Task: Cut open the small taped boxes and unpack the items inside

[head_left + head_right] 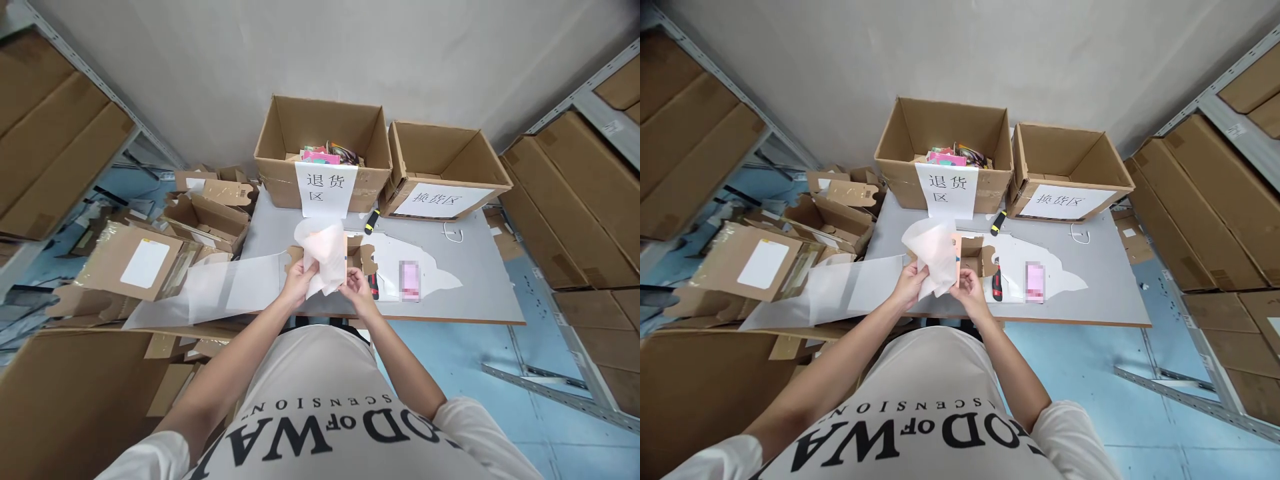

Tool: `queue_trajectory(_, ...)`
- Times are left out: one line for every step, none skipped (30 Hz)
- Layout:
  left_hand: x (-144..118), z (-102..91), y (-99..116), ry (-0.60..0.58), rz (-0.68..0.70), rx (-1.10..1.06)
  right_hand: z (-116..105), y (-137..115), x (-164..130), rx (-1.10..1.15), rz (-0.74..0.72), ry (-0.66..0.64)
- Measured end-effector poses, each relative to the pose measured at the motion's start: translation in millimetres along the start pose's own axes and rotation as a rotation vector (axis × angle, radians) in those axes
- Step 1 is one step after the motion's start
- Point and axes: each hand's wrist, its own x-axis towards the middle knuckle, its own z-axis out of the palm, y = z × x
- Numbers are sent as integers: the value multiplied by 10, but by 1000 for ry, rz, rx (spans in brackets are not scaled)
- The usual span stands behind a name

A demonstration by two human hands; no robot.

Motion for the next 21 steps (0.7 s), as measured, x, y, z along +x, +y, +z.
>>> queue_trajectory(-13, -30, 11, -7, -18, -16, -50, -45, 5, -19, -23, 21)
queue_trajectory(-27, -52, 18, -11, -29, -26, -88, -93, 17, -50, -45, 61)
queue_trajectory(-42, -64, 18, -15, -34, -31, -110, -138, 35, -92, -66, 104)
queue_trajectory(-58, -64, 11, -20, -34, -36, -116, -176, 57, -138, -79, 133)
queue_trajectory(-73, -55, -1, -26, -34, -42, -108, -205, 82, -180, -83, 140)
queue_trajectory(-88, -40, -18, -32, -36, -50, -90, -221, 107, -211, -79, 129)
queue_trajectory(-102, -22, -37, -37, -40, -60, -68, -225, 130, -225, -69, 108)
queue_trajectory(-113, -5, -55, -41, -46, -70, -47, -219, 149, -225, -57, 89)
queue_trajectory(-121, 9, -72, -43, -54, -79, -31, -206, 163, -217, -47, 82)
queue_trajectory(-125, 17, -84, -45, -62, -85, -24, -188, 171, -208, -37, 80)
queue_trajectory(-126, 18, -93, -42, -71, -88, -25, -170, 172, -201, -25, 78)
queue_trajectory(-124, 13, -99, -38, -79, -87, -35, -153, 169, -196, -8, 74)
queue_trajectory(-120, 3, -102, -30, -85, -84, -51, -139, 162, -194, 14, 68)
queue_trajectory(-115, -10, -104, -22, -91, -78, -70, -129, 154, -198, 41, 63)
queue_trajectory(-109, -25, -106, -17, -96, -72, -90, -124, 145, -203, 67, 60)
queue_trajectory(-104, -40, -109, -15, -99, -68, -108, -122, 137, -208, 86, 62)
queue_trajectory(-100, -55, -111, -15, -98, -68, -123, -123, 132, -210, 98, 67)
queue_trajectory(-97, -70, -113, -15, -91, -71, -134, -126, 127, -209, 106, 74)
queue_trajectory(-95, -84, -114, -15, -79, -76, -141, -132, 125, -205, 111, 80)
queue_trajectory(-94, -98, -113, -17, -66, -78, -146, -138, 124, -198, 116, 85)
queue_trajectory(-93, -114, -109, -19, -51, -75, -147, -144, 123, -189, 123, 87)
